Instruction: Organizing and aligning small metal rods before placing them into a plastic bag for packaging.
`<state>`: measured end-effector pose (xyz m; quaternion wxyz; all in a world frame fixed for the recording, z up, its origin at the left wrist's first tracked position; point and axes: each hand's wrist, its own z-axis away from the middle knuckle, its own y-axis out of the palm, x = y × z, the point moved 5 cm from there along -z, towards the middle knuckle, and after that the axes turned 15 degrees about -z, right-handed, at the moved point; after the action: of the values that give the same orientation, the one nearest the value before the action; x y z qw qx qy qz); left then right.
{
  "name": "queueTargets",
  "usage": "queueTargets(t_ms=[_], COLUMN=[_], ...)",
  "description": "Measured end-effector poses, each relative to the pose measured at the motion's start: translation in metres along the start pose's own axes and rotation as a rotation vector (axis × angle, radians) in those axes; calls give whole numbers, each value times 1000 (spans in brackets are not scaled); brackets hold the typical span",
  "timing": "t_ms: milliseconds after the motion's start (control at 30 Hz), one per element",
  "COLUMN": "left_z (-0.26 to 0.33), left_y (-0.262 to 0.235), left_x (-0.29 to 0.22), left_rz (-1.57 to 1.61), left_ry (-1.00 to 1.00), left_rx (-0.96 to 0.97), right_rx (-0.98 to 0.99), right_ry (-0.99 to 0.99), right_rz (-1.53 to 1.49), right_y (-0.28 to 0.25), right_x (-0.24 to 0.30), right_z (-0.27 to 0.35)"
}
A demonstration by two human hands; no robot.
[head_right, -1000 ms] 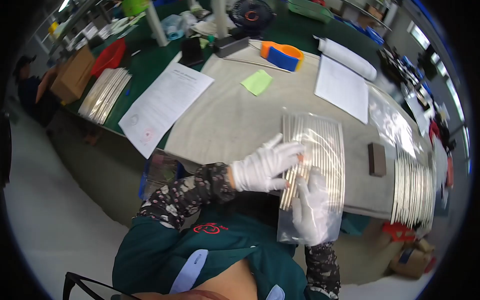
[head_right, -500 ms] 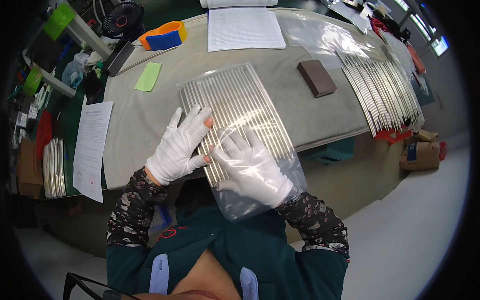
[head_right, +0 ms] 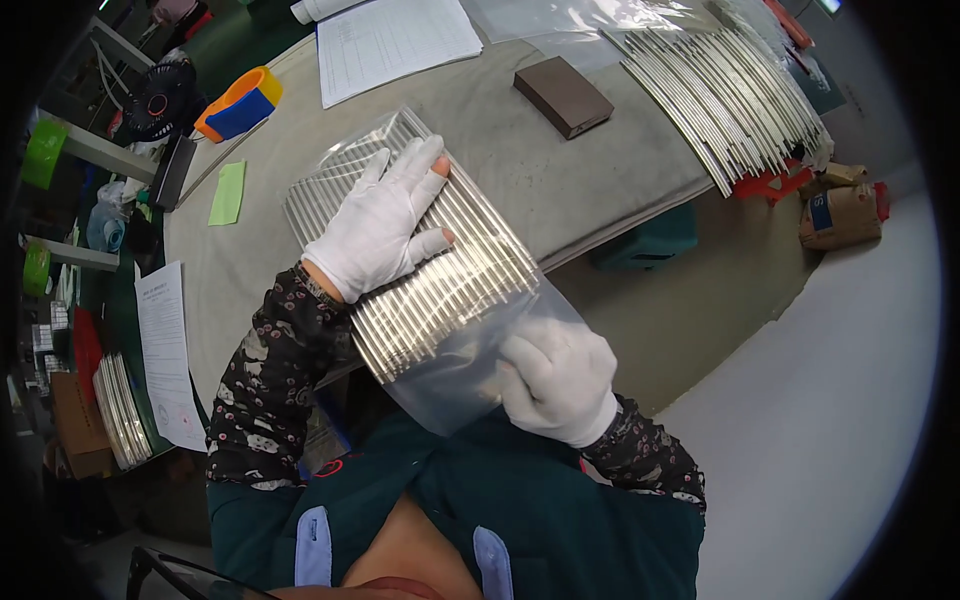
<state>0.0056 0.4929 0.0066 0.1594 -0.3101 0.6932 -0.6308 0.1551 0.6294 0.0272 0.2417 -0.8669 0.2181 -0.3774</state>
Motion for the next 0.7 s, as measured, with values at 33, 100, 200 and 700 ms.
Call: queueTargets(t_ms=[33, 100, 200, 700], left_z=[-2, -8, -16, 1], left_y=[4, 10, 7, -8], left_x=[3, 5, 7, -14], left_rz=[-14, -18, 42, 62], left_ry=[4, 10, 41, 143], left_rx=[-4, -21, -12, 24], right_rx=[-68, -285, -476, 40], right_ry=[-26, 128, 944, 1260], right_rz=[-8, -39, -698, -1605], right_y=[-15, -38, -24, 32], right_x=[-1, -22, -84, -83], right_z=[12, 29, 33, 43])
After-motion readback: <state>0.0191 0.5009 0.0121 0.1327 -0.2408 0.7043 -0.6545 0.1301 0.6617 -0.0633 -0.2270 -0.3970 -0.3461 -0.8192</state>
